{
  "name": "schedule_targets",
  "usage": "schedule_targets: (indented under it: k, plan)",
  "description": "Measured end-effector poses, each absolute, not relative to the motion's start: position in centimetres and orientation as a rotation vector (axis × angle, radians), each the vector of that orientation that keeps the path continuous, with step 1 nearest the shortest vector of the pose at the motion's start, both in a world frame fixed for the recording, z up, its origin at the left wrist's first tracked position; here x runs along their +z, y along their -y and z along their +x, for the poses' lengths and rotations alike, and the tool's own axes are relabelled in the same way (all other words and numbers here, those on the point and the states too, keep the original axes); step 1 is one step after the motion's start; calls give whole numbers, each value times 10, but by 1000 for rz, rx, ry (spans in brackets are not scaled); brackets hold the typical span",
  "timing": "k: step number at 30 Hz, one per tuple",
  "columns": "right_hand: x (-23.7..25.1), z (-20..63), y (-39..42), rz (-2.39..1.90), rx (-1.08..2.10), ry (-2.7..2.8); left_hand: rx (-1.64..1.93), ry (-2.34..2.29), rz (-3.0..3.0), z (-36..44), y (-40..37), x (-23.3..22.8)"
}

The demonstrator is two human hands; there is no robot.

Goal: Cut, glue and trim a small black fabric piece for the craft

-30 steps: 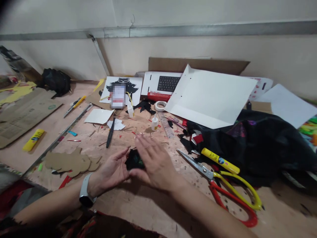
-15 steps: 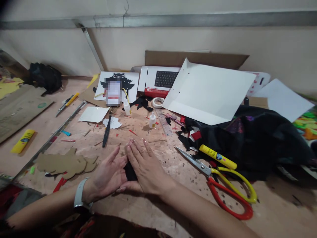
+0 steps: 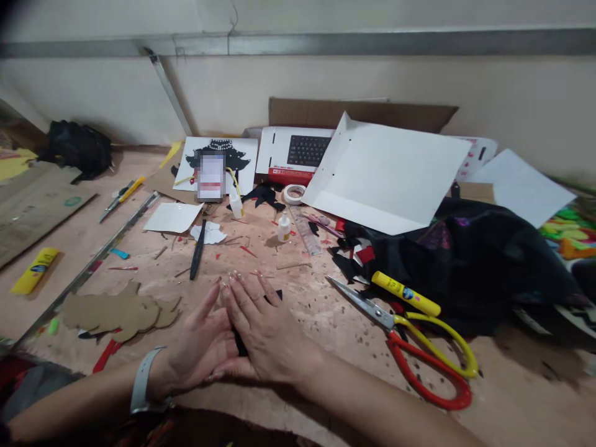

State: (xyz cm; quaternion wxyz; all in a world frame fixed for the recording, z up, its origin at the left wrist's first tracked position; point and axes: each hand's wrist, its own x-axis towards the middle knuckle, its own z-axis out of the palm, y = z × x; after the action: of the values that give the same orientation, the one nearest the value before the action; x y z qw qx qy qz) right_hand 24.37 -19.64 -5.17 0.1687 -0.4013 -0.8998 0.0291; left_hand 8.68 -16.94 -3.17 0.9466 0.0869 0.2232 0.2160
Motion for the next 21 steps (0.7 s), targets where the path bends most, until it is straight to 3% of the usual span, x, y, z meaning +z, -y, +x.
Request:
schedule_targets:
  k: [21]
  plan:
    - [-50, 239, 197, -1269, 192, 2495, 438, -542, 191, 90, 171, -28]
